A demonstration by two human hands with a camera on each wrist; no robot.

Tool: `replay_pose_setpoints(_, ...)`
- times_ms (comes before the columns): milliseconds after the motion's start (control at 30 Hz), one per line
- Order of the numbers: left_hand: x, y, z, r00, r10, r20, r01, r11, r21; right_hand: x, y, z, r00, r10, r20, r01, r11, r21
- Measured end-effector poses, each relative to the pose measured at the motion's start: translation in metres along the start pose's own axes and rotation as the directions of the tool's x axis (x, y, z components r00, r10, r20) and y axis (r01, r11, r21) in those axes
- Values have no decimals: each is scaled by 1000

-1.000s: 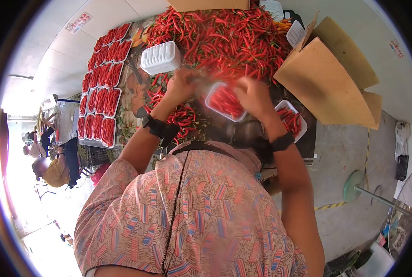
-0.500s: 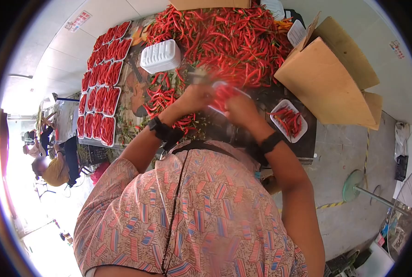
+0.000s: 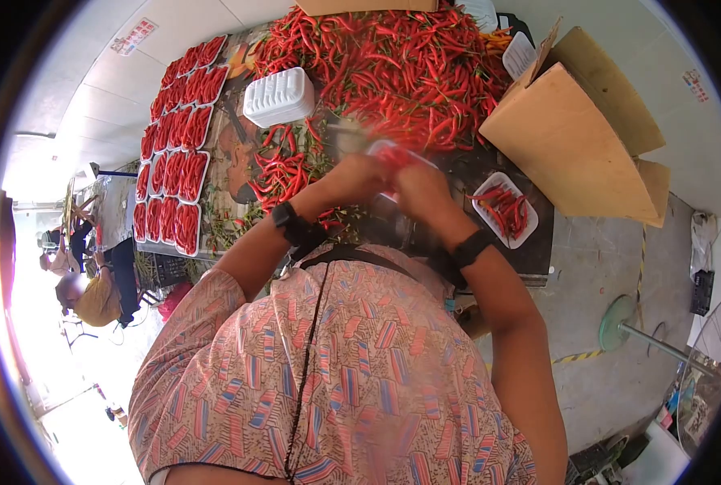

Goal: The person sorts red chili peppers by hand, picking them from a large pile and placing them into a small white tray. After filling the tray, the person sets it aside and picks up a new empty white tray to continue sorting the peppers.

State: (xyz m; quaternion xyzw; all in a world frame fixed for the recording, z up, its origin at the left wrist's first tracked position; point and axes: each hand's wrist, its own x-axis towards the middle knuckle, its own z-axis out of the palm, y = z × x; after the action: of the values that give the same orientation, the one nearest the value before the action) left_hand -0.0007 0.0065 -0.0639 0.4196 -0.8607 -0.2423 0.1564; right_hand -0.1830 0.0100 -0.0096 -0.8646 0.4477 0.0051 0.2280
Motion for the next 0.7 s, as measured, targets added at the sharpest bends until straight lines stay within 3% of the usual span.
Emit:
replay_pose_setpoints(67,0,-2,4,999,20,-46,-22,999,-29,-1,8,13,961,-98,-257,124,989,86)
replay_pose_setpoints(133,0,-3,4,995,40,-91,-45,997,-56,2,13,18,974,-90,-206,107,992,73)
replay_pose_setpoints(233,-7,-6,-10,990,-28,-135,32,999,27,4,15,19,986,-77,-145,84,996,42)
replay_pose_setpoints(300,-12,-5,-23,951,-199,-236,189,980,-63,5,14,20,988,-77,-133,81,996,25)
replay_pose_setpoints(400,-15,-5,-28,944,-225,-243,195,970,-142,8,13,23,988,-98,-121,102,995,23)
replay_pose_setpoints(433,-15,-4,-27,942,-227,-245,197,970,-142,10,15,25,982,-122,-143,127,991,29)
replay_pose_setpoints(500,-15,-3,-20,967,-101,-235,80,992,-97,9,10,22,976,-144,-165,152,988,34)
replay_pose_setpoints(700,-13,-6,-8,975,-140,-172,130,989,-66,9,-1,17,968,-173,-182,157,982,-102)
